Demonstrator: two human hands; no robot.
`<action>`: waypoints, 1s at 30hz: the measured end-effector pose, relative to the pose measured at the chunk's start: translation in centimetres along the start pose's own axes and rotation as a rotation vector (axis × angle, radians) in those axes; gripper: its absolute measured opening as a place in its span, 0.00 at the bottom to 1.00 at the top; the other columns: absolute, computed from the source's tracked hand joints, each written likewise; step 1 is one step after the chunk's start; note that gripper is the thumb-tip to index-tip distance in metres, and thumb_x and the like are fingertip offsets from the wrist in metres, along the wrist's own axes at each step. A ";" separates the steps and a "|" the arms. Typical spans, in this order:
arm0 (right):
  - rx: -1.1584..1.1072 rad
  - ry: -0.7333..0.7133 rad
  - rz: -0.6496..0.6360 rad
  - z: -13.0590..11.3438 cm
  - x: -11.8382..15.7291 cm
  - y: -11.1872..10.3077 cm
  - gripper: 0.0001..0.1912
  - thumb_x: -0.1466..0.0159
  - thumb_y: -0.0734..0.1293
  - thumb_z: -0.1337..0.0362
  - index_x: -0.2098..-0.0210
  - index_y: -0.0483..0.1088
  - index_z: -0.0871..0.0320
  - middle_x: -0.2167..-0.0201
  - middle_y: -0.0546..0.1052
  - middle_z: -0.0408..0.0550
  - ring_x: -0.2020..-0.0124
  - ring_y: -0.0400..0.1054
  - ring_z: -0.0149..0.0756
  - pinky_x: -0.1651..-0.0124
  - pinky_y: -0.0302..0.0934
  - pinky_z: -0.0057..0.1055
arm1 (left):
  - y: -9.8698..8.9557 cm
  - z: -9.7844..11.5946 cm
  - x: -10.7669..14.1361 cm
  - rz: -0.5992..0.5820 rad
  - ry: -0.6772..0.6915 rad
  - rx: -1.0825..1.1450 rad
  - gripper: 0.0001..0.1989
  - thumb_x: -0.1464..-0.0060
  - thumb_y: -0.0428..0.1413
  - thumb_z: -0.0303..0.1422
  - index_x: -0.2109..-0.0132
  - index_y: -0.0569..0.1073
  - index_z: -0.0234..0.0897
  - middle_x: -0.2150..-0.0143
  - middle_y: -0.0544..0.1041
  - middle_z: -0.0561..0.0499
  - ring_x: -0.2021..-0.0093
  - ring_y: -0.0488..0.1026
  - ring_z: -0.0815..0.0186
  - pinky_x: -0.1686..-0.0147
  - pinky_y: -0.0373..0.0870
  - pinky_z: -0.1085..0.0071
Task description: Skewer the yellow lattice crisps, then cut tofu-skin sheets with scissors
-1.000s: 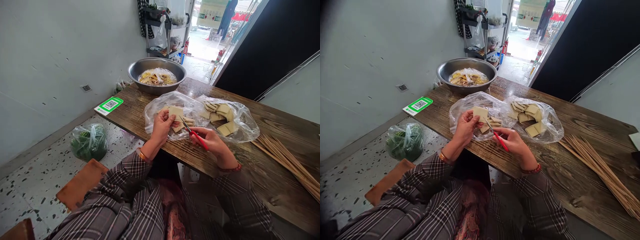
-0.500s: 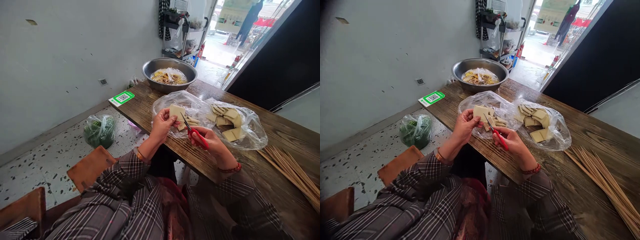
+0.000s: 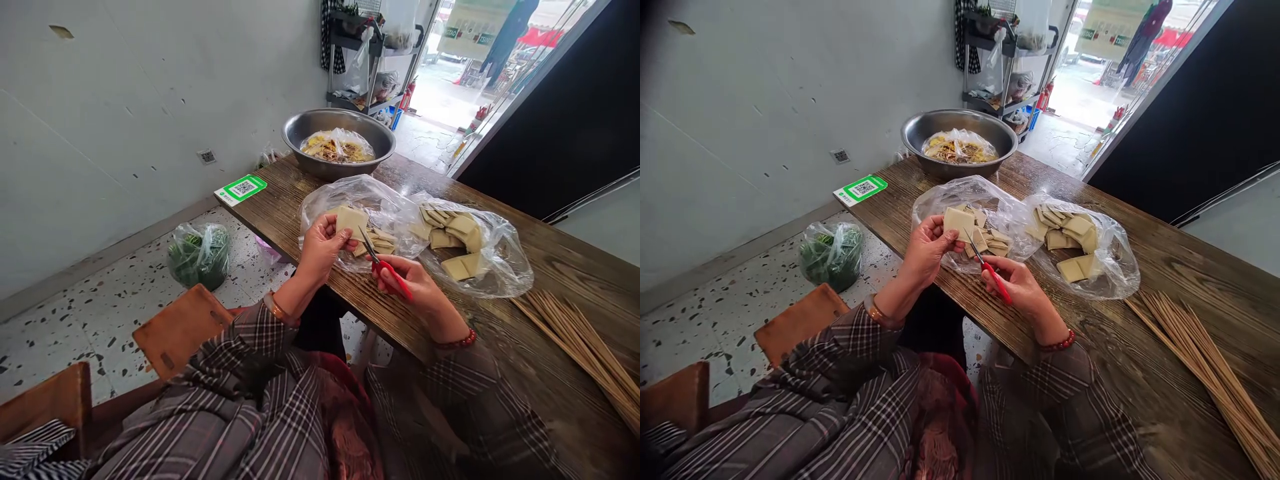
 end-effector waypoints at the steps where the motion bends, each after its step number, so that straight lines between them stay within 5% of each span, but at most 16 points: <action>1: 0.000 -0.006 -0.004 0.0 0.0 0.0 0.30 0.48 0.76 0.47 0.52 0.77 0.58 0.70 0.74 0.44 0.74 0.64 0.26 0.72 0.60 0.26 | -0.1 -0.1 0.1 0.002 -0.005 -0.002 0.16 0.53 0.65 0.30 0.59 0.68 0.33 0.67 0.76 0.54 0.77 0.75 0.73 0.75 0.75 0.75; 20: 0.121 -0.040 0.055 -0.1 -0.2 -0.3 0.28 0.47 0.76 0.50 0.52 0.77 0.59 0.79 0.69 0.39 0.80 0.60 0.26 0.77 0.54 0.27 | -0.2 -0.2 0.2 -0.013 -0.030 0.010 0.15 0.53 0.66 0.31 0.60 0.69 0.33 0.68 0.76 0.54 0.77 0.75 0.72 0.75 0.74 0.76; 30: 0.119 -0.037 0.088 -0.2 -0.3 -0.7 0.29 0.49 0.77 0.50 0.53 0.77 0.60 0.78 0.71 0.40 0.77 0.61 0.27 0.75 0.56 0.27 | 1.6 -1.3 0.7 -0.181 -0.106 -0.008 0.18 0.55 0.68 0.34 0.62 0.70 0.32 0.73 0.76 0.53 0.77 0.74 0.72 0.77 0.72 0.77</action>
Point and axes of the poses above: each hand's wrist, its own x-axis away from the middle knuckle, its own y-axis out of the palm, z = x × y, the point moved 10 cm from there along -x, towards the middle knuckle
